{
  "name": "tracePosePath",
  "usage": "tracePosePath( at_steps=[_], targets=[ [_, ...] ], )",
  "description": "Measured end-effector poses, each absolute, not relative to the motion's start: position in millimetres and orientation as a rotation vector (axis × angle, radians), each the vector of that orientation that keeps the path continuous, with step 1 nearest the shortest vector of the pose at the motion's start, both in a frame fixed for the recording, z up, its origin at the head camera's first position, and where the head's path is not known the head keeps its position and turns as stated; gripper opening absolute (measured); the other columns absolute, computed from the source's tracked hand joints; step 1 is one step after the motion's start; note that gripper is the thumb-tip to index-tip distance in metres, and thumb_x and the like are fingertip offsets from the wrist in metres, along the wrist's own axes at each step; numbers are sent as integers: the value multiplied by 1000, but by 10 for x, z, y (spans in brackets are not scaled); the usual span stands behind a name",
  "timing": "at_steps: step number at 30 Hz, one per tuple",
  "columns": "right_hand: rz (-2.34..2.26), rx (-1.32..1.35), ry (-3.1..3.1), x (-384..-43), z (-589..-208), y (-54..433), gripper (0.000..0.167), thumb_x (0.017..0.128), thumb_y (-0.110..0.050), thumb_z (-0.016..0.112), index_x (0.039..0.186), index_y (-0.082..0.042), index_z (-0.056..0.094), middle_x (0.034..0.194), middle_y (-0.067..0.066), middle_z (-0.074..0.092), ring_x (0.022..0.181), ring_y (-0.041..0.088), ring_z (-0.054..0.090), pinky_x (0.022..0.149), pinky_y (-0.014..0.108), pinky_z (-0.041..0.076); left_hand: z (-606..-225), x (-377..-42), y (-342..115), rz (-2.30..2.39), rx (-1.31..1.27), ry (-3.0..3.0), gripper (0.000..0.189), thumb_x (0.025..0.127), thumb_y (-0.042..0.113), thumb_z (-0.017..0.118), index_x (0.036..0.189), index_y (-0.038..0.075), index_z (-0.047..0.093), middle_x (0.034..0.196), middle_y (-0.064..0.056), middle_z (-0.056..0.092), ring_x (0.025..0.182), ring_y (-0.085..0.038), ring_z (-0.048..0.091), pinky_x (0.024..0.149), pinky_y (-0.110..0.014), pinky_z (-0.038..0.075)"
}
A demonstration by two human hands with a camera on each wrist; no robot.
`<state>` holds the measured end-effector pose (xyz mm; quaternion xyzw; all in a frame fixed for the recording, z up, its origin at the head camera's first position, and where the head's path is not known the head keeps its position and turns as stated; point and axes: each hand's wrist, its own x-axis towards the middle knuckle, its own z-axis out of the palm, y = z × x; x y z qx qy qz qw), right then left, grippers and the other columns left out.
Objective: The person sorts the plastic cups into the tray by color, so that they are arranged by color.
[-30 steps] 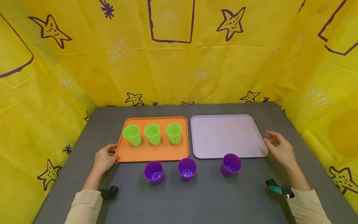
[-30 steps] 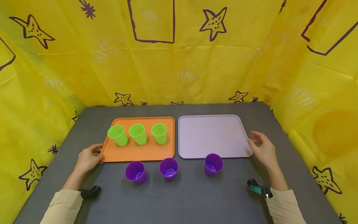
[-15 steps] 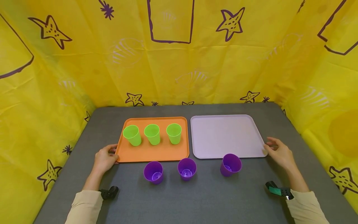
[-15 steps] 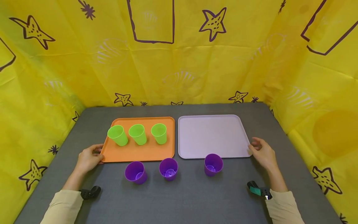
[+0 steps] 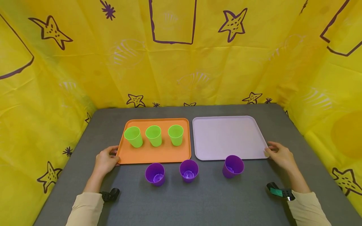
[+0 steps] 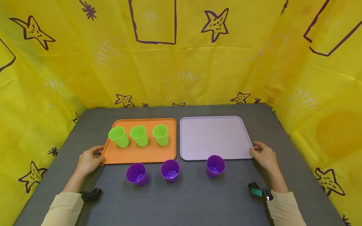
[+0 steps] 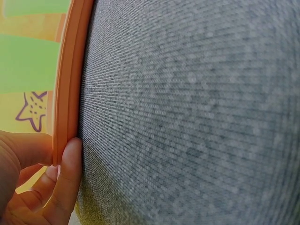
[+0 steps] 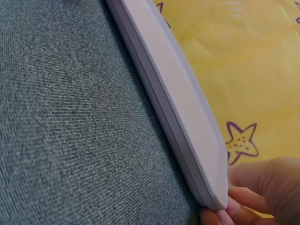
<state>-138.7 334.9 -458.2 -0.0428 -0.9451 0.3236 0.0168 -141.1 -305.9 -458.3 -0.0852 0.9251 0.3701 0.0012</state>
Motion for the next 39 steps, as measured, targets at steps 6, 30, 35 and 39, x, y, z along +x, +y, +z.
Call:
tracePosePath(
  at_steps=[6,30,35,39],
  targets=[
    [951,-137,-2937,-1391,-4593,3350,42,89,-23,56,117,9,54,102,28,63,59,-2,56,56,19,44,-4585,-1405,-3059,1178,-271,2898,48,76,-3,57,123,-7,51,106,-28,58,73,-22,65,51,-24,55],
    [865,-169,-2941,-1430,-4628,3356,38,79,-12,54,111,8,57,90,21,65,70,21,57,60,27,39,-4410,-1242,-3044,1144,-248,3299,29,82,6,63,111,2,64,97,-14,66,80,-21,64,64,-7,42],
    [871,-169,-2942,-1431,-4619,3350,38,78,-12,53,110,8,57,89,22,65,71,23,57,60,28,37,-4285,-1168,-2985,1185,-257,3326,28,82,8,63,110,6,65,95,-9,66,74,14,48,62,-2,39],
    [874,-179,-2939,-1427,-4615,3332,37,78,-11,53,110,7,57,89,21,65,71,23,57,59,28,38,-4184,-1112,-2897,1262,-208,3363,28,81,6,65,109,6,66,94,-7,65,74,19,45,61,-1,40]
  ],
)
